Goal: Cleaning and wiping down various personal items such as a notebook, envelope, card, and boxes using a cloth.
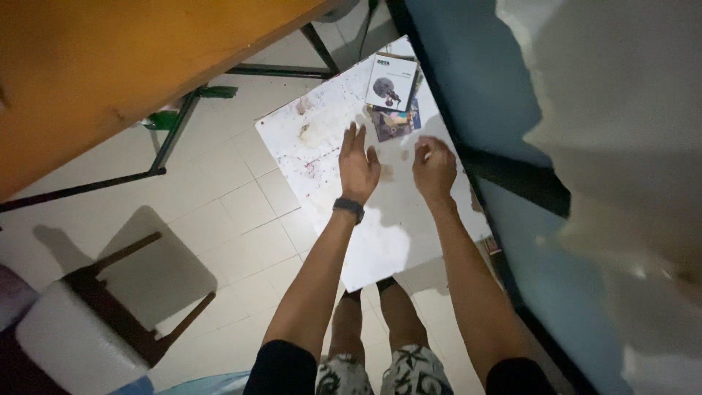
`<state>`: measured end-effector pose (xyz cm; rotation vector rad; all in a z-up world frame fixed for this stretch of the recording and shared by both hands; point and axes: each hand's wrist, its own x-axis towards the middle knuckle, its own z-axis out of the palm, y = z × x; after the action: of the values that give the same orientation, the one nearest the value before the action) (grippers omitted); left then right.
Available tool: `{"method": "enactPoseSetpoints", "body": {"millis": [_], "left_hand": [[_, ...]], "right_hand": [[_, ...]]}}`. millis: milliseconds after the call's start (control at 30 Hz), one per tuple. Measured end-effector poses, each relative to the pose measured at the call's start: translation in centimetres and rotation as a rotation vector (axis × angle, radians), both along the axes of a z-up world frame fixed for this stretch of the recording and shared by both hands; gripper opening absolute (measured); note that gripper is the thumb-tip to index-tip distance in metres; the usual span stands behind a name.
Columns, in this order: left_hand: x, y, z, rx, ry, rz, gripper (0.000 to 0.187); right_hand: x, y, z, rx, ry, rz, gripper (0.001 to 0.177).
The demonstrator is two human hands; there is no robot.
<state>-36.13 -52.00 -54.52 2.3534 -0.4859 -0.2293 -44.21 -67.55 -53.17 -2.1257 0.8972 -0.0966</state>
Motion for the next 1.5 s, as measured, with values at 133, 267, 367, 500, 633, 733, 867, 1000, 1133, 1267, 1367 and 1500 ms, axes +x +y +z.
{"method": "enactPoseSetpoints", "body": {"millis": [133, 267, 367, 500, 633, 733, 867, 1000, 1133, 1267, 1367, 1500], "left_hand": [[4.4, -2.0, -2.6, -0.123, -0.063, -0.025, 0.06], [7.4, -4.0, -5.9, -0.006, 0.022, -0.05, 0.073], [7.5, -4.3, -9.7, -0.105, -0.099, -0.111, 0.076], [7.2, -5.5, -8.0, -0.035, -0.045, -0.074, 0.084], [5.8, -5.0, -7.3, -0.136, 0.001, -0.038, 0.075], [4.2, -3.9, -6.9, -0.145, 0.016, -0.032, 0.077], [1.7, -1.9, -6.3, -0.076, 0.063, -0.015, 0.077], [-1.0, -0.2, -6.5, -0.109, 0.056, 0.029, 0.073], [-2.7, 1.1, -5.3, -0.09, 0.155, 0.084, 0.071], [-4.2, 2.4, -4.5, -0.067, 0.091, 0.081, 0.068], [-4.2, 2.7, -2.6, -0.08, 0.045, 0.077, 0.061], [-4.1, 3.4, -3.3, -0.022, -0.033, 0.017, 0.064]], "right_hand": [[5.5, -2.1, -3.7, -0.13, -0.171, -0.044, 0.029], [9.5, -3.2, -7.2, -0.043, -0.242, -0.058, 0.036], [10.9, -3.1, -8.6, -0.181, -0.199, 0.003, 0.044], [11.6, -2.0, -8.0, -0.271, -0.175, 0.035, 0.055], [10.6, -1.3, -9.3, -0.196, -0.22, 0.02, 0.053], [9.8, -0.4, -8.9, -0.119, -0.214, 0.006, 0.054], [8.5, 0.9, -7.9, -0.066, -0.122, 0.017, 0.058], [6.9, 2.3, -5.9, 0.006, -0.149, 0.022, 0.056], [4.9, 3.0, -6.0, 0.188, -0.237, -0.056, 0.04], [2.8, 3.0, -5.8, 0.213, -0.164, -0.088, 0.023], [1.5, 3.2, -6.2, 0.171, -0.078, -0.109, 0.016], [0.0, 3.3, -5.8, 0.132, -0.075, -0.12, 0.013]]}}
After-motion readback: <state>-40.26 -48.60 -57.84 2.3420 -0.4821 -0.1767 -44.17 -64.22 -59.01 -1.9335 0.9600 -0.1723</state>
